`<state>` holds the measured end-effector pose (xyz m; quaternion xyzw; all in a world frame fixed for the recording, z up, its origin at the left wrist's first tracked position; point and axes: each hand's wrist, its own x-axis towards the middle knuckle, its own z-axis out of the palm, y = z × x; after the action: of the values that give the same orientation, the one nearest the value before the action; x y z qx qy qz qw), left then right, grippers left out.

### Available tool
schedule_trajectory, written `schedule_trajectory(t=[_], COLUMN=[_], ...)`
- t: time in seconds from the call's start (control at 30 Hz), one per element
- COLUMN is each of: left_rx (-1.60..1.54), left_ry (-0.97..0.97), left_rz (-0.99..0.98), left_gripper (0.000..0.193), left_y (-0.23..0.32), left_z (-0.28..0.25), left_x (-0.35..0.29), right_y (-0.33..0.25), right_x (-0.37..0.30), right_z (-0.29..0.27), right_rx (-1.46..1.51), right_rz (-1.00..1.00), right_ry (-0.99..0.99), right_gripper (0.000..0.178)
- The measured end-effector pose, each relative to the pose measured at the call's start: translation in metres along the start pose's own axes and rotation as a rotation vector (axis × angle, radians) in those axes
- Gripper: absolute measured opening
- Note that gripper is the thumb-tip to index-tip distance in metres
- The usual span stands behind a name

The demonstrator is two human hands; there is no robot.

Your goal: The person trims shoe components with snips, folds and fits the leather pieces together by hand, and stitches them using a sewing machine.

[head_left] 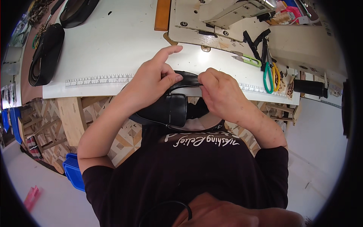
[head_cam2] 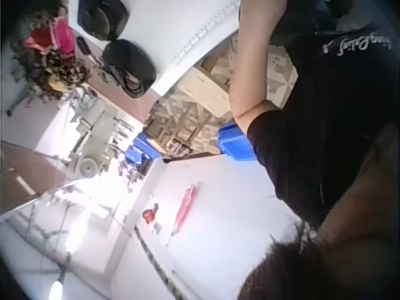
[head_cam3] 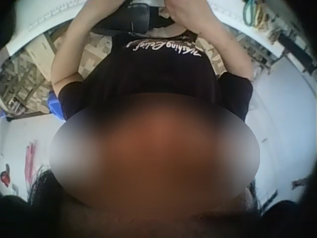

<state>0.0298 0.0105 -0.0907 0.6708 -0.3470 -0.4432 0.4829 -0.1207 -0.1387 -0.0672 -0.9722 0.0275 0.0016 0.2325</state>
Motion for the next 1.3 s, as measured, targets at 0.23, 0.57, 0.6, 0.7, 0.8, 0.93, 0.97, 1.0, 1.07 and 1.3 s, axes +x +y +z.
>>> schedule_trajectory(t=[0.23,0.57,0.6,0.7,0.8,0.93,0.97,1.0,1.07,1.3], left_rx=[0.399,0.383,0.385,0.525,0.558,0.756,0.829,0.832,0.88,0.97], left_ry=[0.143,0.208,0.208,0.309,0.31,0.462,0.501,0.502,0.551,0.606], left_rz=[0.109,0.261,0.261,0.528,0.588,0.579,0.578,0.582,0.653,1.108], left_gripper=[0.019,0.007,0.007,0.006,0.008,0.012,0.014,0.014,0.017,0.024], left_y=[-0.005,-0.024,-0.031,-0.043,-0.044,-0.041,-0.038,-0.033,-0.015,0.086], left_z=[0.007,0.017,0.02,0.024,0.029,0.045,0.047,0.048,0.046,0.026], left_x=[-0.016,-0.018,-0.018,-0.023,-0.031,-0.033,-0.032,-0.031,-0.028,-0.008], right_y=[0.0,-0.013,-0.01,-0.008,-0.009,-0.014,-0.014,-0.013,-0.012,0.006], right_x=[0.001,0.009,0.011,0.012,0.011,0.01,0.008,0.005,-0.006,-0.041], right_z=[0.0,0.0,0.001,0.006,0.01,0.011,0.01,0.007,-0.008,-0.078], right_rx=[0.027,-0.143,-0.128,-0.102,-0.088,-0.061,-0.06,-0.023,0.013,1.198], right_rz=[-0.008,-0.244,-0.256,-0.267,-0.249,-0.21,-0.211,-0.187,-0.165,0.223], right_ry=[0.012,-0.036,-0.046,-0.029,0.004,0.039,0.047,0.105,0.177,0.407], right_gripper=[0.019,0.03,0.028,0.027,0.026,0.022,0.022,0.02,0.018,0.031])
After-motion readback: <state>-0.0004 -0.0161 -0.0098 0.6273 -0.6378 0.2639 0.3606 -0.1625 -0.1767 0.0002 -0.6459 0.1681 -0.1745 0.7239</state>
